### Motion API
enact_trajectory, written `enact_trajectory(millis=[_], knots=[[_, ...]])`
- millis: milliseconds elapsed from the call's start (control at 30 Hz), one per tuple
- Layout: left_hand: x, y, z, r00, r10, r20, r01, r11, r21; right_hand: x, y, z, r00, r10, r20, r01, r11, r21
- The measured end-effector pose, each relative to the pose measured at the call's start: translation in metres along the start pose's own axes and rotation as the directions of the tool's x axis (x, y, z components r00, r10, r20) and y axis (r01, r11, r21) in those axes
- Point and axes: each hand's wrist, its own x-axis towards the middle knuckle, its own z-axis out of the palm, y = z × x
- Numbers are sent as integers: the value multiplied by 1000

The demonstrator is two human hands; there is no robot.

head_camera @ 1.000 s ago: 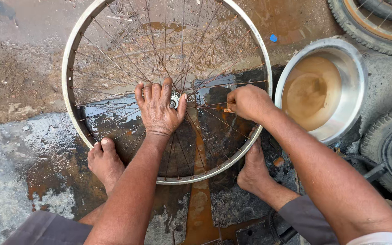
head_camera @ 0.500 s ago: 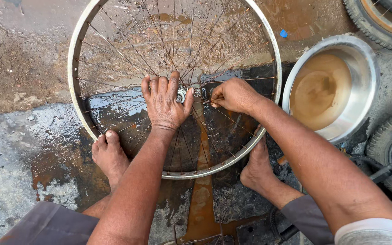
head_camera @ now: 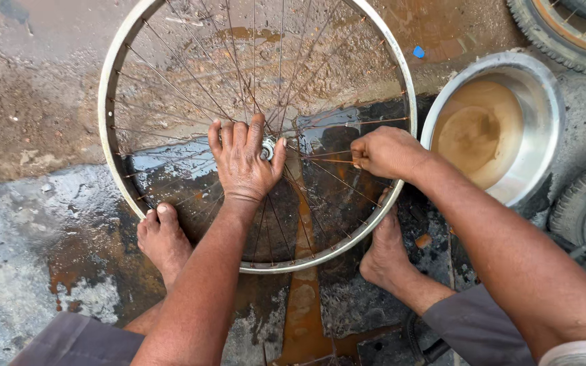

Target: The person scrubs the spokes and rim of a bicycle wheel using a small cloth and water from a metal bowl. They repeatedly dip the cloth into the bowl and wipe different sections of the wheel while holding it steady with their other hand.

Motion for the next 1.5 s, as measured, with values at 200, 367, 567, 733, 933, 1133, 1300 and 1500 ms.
enact_trajectory(millis=[200,367,567,733,933,1133,1300,1500], knots=[[1,-1,0,1000,-7,9,7,1000,-7,47,-43,8,990,-131,-49,138,972,192],[-3,-2,0,999,16,-39,-17,1000,-21,43,-46,4,992,-128,-2,126,971,201],[-6,-4,1,1000,12,-16,-13,999,-38,5,20,-5,993,-46,105,44,999,26],[0,0,-1,999,4,-42,-5,1000,-6,20,-2,2,996,-66,54,55,981,185],[-3,-3,2,999,17,-29,-18,999,-28,48,-45,11,991,-126,-41,133,949,287],[0,-3,1,996,42,-83,-40,999,20,13,1,-14,991,-40,124,31,997,72],[2,-7,0,998,13,-65,-14,1000,-17,22,0,-9,994,-78,82,73,995,63],[2,-6,-1,998,30,-50,-33,998,-55,41,-45,0,995,-87,41,78,978,192]])
